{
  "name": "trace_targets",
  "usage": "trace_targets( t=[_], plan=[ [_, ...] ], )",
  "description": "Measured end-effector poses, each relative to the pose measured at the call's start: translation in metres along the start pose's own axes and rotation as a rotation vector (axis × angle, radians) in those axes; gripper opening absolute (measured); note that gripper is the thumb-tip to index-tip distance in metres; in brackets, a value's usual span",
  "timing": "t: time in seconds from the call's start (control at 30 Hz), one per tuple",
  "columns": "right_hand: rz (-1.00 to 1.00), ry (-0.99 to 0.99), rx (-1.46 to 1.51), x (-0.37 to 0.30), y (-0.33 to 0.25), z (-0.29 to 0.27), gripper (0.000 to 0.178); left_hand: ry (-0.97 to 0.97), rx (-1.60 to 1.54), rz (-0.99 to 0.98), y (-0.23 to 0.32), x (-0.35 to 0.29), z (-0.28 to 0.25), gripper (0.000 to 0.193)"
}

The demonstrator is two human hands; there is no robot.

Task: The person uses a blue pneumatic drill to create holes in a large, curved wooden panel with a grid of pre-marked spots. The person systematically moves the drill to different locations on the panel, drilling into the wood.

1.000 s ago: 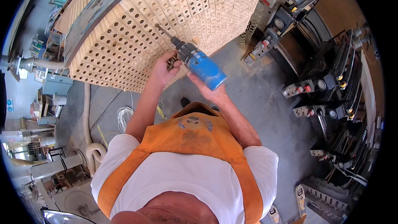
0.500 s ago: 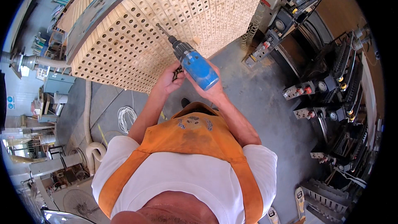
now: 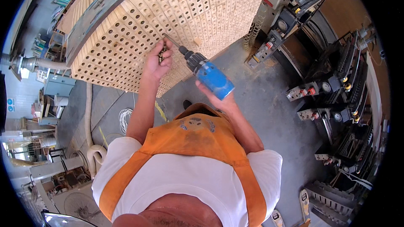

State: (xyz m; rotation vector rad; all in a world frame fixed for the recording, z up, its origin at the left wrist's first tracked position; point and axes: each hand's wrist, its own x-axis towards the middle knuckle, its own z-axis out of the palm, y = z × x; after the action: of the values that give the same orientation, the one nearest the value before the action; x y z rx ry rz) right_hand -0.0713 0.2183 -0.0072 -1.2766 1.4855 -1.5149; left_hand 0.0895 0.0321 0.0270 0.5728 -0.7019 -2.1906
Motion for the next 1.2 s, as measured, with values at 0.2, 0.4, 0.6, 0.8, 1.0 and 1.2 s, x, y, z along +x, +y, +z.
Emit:
trace_targets(
  t=[0.2,0.4,0.6,0.8,1.0,1.2],
  plan=[
    [0.074,-0.065,0.318,-0.004,0.004,-0.021,0.032,0.058,0.272,0.022,0.007,0.004,0.014,0.031],
    [0.119,-0.092,0.442,-0.006,0.023,-0.03,0.035,0.129,0.471,0.007,-0.004,0.004,0.019,0.034],
    [0.152,-0.107,0.331,-0.008,0.02,-0.031,0.032,0.134,0.375,-0.024,-0.01,0.003,0.017,0.033],
    [-0.155,-0.039,-0.118,-0.014,0.016,-0.018,0.029,0.083,0.444,0.001,-0.007,0.015,0.022,0.033],
    [0.106,0.035,0.291,0.012,-0.002,0.003,0.028,0.003,0.192,0.062,0.004,0.024,0.033,0.034],
    [0.098,0.037,0.378,0.029,0.005,0.011,0.027,-0.059,0.061,0.055,0.003,0.034,0.026,0.036]
  ],
)
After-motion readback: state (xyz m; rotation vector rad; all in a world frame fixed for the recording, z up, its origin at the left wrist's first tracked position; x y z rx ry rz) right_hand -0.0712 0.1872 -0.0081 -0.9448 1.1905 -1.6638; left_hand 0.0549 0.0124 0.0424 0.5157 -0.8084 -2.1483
